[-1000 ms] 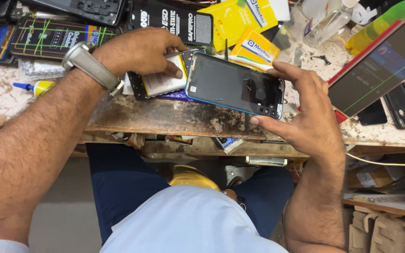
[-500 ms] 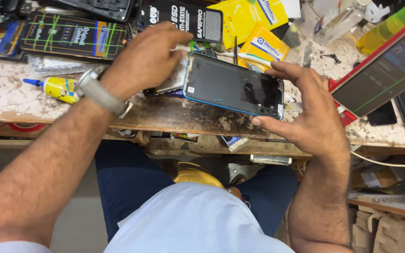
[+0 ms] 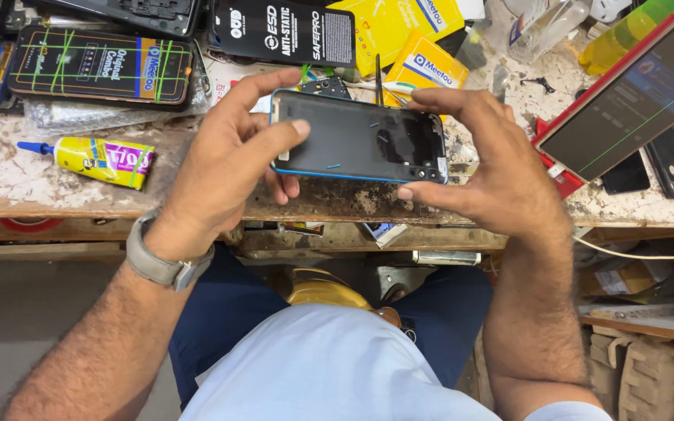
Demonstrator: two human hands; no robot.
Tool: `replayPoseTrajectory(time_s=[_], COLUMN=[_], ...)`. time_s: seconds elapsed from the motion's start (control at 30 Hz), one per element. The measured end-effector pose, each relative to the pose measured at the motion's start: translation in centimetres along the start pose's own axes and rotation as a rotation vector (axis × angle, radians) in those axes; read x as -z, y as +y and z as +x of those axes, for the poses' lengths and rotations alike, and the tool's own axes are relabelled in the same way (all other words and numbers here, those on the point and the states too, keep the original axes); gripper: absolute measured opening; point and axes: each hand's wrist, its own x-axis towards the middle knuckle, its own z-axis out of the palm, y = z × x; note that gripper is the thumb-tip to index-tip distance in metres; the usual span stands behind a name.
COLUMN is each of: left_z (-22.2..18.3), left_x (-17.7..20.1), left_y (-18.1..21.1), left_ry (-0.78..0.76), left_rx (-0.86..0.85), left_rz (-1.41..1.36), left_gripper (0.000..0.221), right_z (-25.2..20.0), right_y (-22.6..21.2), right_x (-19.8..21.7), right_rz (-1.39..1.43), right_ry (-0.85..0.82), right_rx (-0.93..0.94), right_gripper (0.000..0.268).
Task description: The person uses a screwdriver to remove screws from a disassembled smartphone chassis. They then apply adhesive tape to the back of a separate smartphone screen assembly and place it on the workbench.
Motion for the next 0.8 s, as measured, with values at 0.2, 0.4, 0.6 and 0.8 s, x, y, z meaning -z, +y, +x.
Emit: replayPoseTrajectory(time_s=[0.2,0.4,0.6,0.8], left_z=[-1.5,-3.1,-3.3,-3.3], left_x=[-0.5,-0.7,-1.0,-0.8], left_y=[-1.4,-3.1,-4.0,-4.4], left_ry=[0.064,0.089,0.117,0.132], left_rx=[-0.027,-0.025,-0.018,-0.023], left_rz=[0.038,0.087,0.105,0.087], left_gripper=[0.051,0.047,0.044,0.042], right_z=[-0.1,-0.5,1.5,3.4], right_y=[-0.8,-2.1,-3.1,-3.7], right_x=[-1.1,-2.9,-4.5,-4.9], right_rz=[0.037,0.04,-0.022,-0.129], right_ry=[0.007,0.091,-0.091,-0.213], right_rx=[0.066,0.13,0.326,0.447], right_gripper=[0.081,0.034,0.02,0.019])
